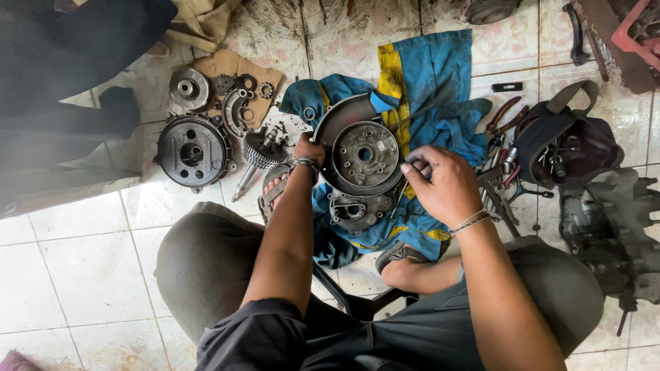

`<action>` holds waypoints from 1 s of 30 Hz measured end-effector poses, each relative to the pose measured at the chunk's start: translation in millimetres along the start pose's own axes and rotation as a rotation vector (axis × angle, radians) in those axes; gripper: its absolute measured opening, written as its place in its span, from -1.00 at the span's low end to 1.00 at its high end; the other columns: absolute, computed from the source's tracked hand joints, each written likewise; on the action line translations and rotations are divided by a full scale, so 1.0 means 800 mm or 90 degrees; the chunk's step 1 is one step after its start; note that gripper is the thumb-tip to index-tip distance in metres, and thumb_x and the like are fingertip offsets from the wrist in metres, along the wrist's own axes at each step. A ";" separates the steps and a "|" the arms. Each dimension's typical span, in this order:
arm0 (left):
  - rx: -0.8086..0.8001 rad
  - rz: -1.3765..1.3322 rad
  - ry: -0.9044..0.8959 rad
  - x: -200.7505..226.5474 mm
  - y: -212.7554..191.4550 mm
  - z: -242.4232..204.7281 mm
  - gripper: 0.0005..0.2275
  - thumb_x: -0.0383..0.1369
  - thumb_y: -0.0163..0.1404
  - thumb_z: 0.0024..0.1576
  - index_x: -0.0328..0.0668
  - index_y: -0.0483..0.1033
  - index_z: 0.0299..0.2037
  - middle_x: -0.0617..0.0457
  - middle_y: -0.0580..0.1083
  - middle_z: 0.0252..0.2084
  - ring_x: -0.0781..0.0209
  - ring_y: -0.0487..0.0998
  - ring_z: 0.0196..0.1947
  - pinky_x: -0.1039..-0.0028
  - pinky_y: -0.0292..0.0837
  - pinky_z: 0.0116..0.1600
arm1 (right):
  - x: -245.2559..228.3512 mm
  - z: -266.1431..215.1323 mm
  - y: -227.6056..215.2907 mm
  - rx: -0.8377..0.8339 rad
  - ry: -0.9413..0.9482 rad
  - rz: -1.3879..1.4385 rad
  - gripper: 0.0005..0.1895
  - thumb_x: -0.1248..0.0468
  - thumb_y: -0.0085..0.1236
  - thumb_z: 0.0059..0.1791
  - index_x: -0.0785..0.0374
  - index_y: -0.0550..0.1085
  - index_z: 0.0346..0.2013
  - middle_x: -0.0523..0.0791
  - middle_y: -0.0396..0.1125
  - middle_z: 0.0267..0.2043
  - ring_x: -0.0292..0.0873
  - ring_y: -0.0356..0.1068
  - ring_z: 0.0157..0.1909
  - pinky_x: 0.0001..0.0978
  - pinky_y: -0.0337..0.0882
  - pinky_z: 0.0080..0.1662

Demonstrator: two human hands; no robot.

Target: The person places a small metal ring into a circular opening on a large engine casing. They then use a screwdriver to tighten a screw on the casing.

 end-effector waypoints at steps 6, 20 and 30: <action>-0.001 -0.058 -0.026 -0.004 -0.006 0.000 -0.48 0.01 0.10 0.05 0.13 0.40 0.22 -0.04 0.58 0.04 -0.04 0.52 0.21 0.20 0.36 0.39 | 0.008 0.003 0.001 -0.005 -0.002 -0.004 -0.88 0.21 0.28 -0.05 0.11 0.61 -0.23 -0.07 0.47 -0.42 0.05 0.51 -0.29 -0.10 0.52 -0.23; 0.004 -0.030 0.006 0.008 -0.016 -0.016 -0.58 -0.08 0.11 0.13 0.11 0.48 0.19 -0.15 0.55 0.09 -0.15 0.49 0.24 0.15 0.34 0.41 | 0.008 0.001 -0.007 -0.007 -0.001 -0.014 -0.87 0.22 0.30 -0.03 0.12 0.61 -0.21 -0.08 0.46 -0.41 0.02 0.52 -0.28 -0.11 0.52 -0.21; -0.041 -0.057 -0.005 0.016 -0.019 -0.038 -0.40 0.01 0.18 0.05 -0.08 0.45 0.27 -0.23 0.54 0.13 -0.18 0.48 0.26 0.15 0.32 0.42 | 0.000 0.001 -0.006 -0.010 -0.038 -0.006 -0.90 0.25 0.30 -0.01 0.14 0.60 -0.21 -0.05 0.44 -0.43 0.08 0.49 -0.30 -0.07 0.50 -0.21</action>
Point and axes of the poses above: each hand's wrist, its own z-axis towards the middle knuckle, its own y-axis out of the palm, x = y × z, the point moved 9 cm from there along z, towards the middle knuckle
